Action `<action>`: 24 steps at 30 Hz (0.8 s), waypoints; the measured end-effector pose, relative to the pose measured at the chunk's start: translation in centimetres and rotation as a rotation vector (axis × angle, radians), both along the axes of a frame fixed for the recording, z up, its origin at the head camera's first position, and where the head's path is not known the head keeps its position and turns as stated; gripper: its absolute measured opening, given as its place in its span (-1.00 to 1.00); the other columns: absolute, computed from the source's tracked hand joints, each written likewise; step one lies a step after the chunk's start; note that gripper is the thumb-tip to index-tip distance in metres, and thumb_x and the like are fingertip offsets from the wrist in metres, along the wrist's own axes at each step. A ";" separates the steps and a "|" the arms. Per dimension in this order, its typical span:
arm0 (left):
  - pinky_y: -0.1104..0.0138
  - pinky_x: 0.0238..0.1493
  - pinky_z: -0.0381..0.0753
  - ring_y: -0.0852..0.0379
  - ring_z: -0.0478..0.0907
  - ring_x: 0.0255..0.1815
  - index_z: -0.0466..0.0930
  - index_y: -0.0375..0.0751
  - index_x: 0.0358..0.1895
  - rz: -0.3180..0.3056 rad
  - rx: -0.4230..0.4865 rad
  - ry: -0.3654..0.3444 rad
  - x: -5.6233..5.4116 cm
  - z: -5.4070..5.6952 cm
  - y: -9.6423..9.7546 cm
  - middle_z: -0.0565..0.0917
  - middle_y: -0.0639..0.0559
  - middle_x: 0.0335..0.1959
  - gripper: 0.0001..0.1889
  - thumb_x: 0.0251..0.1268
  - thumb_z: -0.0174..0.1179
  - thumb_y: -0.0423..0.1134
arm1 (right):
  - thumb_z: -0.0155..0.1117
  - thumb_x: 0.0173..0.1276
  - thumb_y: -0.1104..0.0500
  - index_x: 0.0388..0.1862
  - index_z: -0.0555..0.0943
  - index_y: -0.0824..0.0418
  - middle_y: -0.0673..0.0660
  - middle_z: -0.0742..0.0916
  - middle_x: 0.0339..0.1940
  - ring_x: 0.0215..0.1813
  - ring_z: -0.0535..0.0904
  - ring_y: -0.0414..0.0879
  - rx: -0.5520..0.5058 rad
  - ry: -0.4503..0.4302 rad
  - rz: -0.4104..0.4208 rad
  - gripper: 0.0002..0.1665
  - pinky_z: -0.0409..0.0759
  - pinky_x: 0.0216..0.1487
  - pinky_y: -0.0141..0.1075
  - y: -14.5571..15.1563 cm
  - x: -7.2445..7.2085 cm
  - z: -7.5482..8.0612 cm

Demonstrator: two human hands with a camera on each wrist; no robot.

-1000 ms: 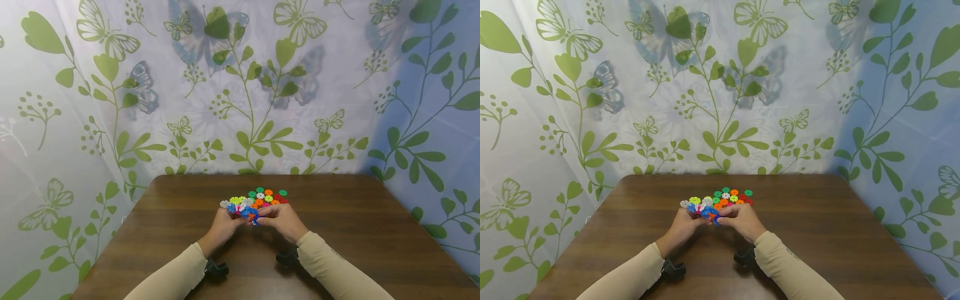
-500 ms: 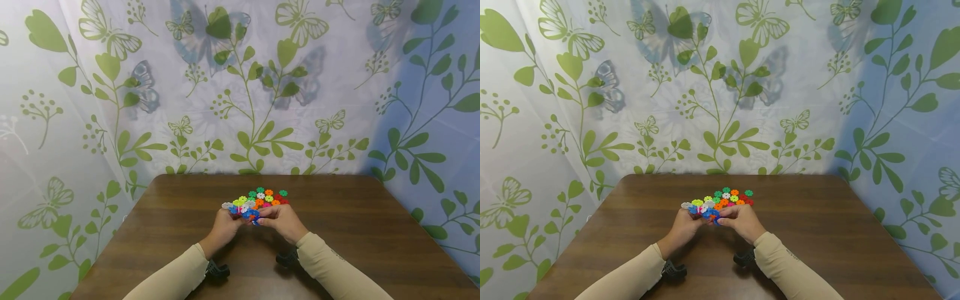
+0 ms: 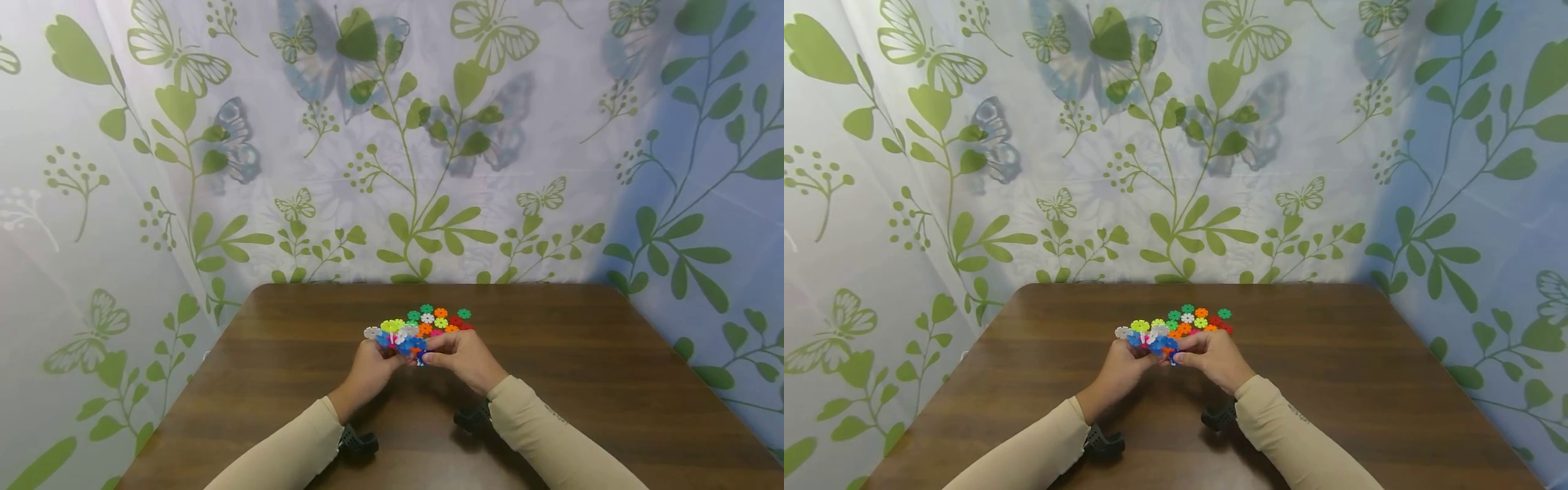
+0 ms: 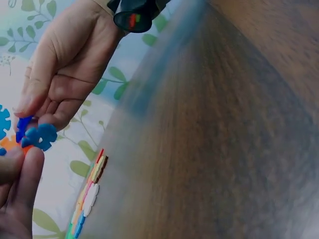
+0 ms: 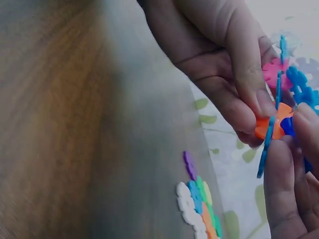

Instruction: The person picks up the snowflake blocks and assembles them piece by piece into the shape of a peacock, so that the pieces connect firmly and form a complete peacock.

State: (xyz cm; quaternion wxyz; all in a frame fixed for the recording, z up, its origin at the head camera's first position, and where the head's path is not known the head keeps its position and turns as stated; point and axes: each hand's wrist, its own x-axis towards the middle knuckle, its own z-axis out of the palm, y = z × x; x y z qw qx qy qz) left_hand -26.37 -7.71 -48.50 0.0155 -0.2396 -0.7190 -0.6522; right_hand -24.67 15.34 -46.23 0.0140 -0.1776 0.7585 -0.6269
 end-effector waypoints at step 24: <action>-0.09 0.24 0.55 -0.30 0.73 0.02 0.47 -0.47 0.25 -0.094 0.358 -0.413 -0.9 -0.4 -0.3 0.70 -0.35 0.05 -0.49 0.40 0.45 -0.28 | 0.53 0.40 0.21 0.06 0.78 0.27 0.24 0.73 0.20 0.24 0.61 0.25 0.636 0.296 -0.040 -0.71 0.50 0.29 0.22 3.7 -1.9 -2.4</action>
